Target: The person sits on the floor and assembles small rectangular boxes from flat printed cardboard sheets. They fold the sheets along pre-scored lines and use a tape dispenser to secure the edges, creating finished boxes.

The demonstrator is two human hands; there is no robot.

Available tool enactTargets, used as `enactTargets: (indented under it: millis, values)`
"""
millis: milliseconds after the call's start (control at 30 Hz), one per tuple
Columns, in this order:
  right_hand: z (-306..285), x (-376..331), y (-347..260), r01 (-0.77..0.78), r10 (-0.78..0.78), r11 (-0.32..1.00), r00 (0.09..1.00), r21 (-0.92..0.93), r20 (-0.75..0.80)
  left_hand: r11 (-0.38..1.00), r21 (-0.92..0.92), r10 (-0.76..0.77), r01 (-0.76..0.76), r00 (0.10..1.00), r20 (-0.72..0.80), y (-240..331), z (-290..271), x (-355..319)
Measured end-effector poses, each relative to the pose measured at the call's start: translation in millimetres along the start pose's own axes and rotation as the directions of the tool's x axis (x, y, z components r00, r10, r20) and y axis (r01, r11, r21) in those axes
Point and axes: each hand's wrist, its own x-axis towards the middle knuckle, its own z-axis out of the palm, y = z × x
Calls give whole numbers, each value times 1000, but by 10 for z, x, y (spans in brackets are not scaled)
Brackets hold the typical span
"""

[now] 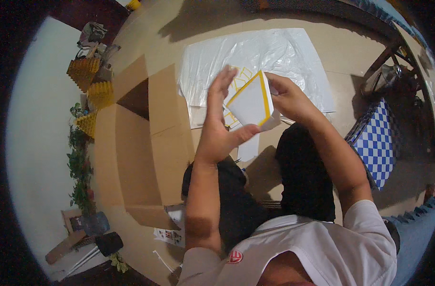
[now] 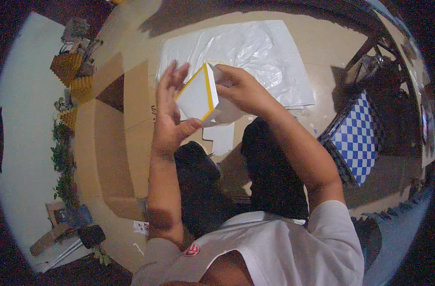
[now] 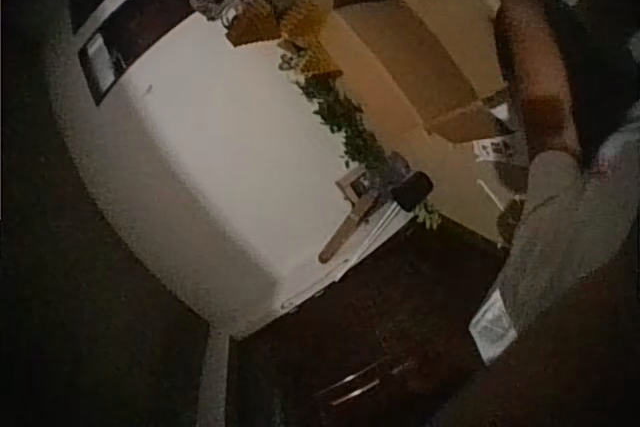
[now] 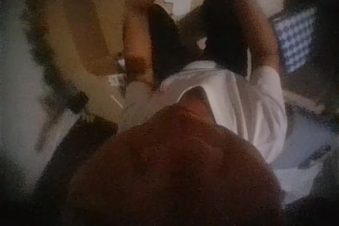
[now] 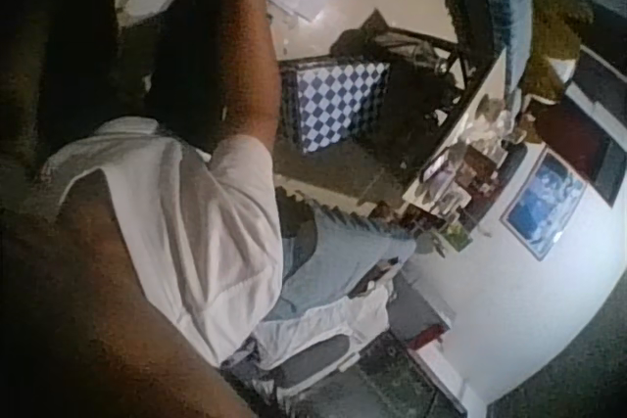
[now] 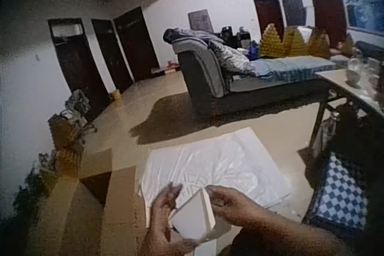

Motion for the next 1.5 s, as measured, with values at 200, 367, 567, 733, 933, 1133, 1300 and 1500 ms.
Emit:
enactTargets:
  millis: [200, 367, 567, 733, 933, 1133, 1300, 1500]
  values:
    - [61, 14, -72, -11, 15, 996, 999, -90, 43, 949, 271, 153, -161, 987, 50, 89, 43, -40]
    - [96, -35, -112, -89, 59, 955, 992, -282, -113, 978, 188, -75, 88, 994, -79, 30, 55, -74]
    - [18, -80, -216, 152, -323, 898, 865, -412, -383, 877, 480, 54, 7, 992, -113, 90, 145, -43]
    - [219, -227, -327, 58, -48, 998, 954, 26, -298, 809, 586, 45, 48, 989, -143, 81, 217, -72]
    - [211, -275, -349, -6, -1, 1000, 960, -24, -281, 671, 739, 152, -66, 987, -49, -3, 286, -67]
    - [153, -213, -280, 15, -1, 998, 971, 58, -240, 724, 689, 125, -38, 989, -77, -38, 331, -15]
    - [214, -203, -247, -45, 37, 997, 990, -56, -137, 721, 692, 197, -32, 967, -160, -128, 224, -26]
    - [236, -321, -296, 10, -16, 999, 989, -40, -145, 774, 627, 227, -90, 964, -141, -118, 229, -93]
